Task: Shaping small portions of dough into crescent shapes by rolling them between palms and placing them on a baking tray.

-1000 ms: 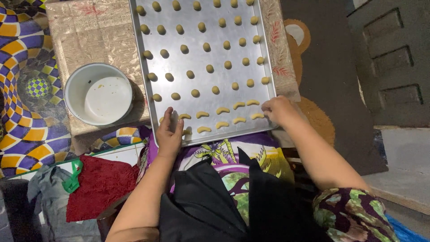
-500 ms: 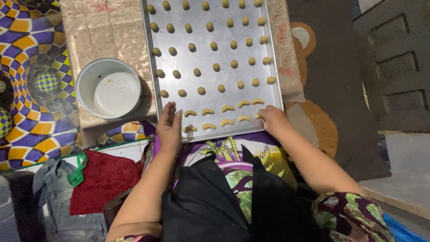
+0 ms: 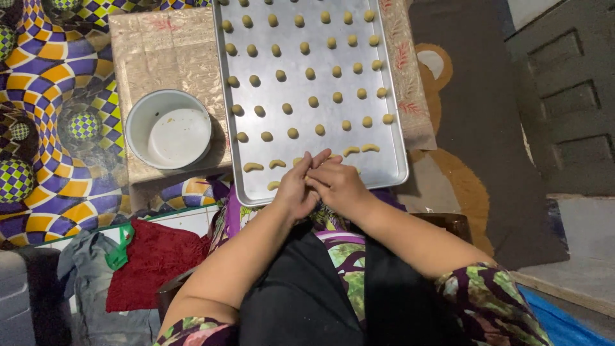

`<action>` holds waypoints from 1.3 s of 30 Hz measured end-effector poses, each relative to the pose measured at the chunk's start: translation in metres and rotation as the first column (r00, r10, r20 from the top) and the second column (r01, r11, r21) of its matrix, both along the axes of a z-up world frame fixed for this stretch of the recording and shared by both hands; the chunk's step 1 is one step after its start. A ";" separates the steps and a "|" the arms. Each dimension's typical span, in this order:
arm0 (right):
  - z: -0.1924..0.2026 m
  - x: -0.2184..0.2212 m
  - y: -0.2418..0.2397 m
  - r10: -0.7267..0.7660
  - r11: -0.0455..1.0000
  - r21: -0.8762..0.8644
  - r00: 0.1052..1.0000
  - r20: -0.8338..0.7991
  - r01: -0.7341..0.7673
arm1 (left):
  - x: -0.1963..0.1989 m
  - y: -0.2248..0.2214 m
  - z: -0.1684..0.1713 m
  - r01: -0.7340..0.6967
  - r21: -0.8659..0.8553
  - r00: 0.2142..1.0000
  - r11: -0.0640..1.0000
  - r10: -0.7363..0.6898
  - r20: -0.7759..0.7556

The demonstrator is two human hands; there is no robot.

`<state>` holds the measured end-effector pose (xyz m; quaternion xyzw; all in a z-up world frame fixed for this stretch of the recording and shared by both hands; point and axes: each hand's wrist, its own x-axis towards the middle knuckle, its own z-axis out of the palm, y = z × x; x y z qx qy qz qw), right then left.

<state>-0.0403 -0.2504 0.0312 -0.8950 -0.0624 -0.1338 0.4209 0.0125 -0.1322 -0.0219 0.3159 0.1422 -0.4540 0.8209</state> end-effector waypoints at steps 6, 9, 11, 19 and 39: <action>-0.024 -0.003 0.007 -0.046 0.996 0.078 0.983 0.175 0.033 | -0.008 0.008 -0.017 -0.139 -0.131 0.981 0.982 0.118 -0.155; -0.010 0.006 -0.012 0.088 0.996 -0.015 0.983 0.164 -0.087 | -0.005 0.013 -0.029 -0.040 -0.101 0.970 0.994 0.015 -0.241; -0.002 0.019 -0.032 0.148 0.981 -0.149 0.977 0.156 -0.125 | -0.001 0.009 -0.006 -0.003 -0.164 0.959 0.986 -0.044 -0.280; -0.030 0.006 0.017 0.321 0.875 -0.416 0.940 0.115 -0.248 | 0.003 -0.004 -0.015 -0.198 -0.232 0.974 0.952 0.164 -0.159; -0.064 0.008 0.021 0.285 0.918 -0.321 0.950 0.131 -0.231 | 0.013 0.001 0.008 -0.075 -0.371 0.985 0.926 0.011 -0.173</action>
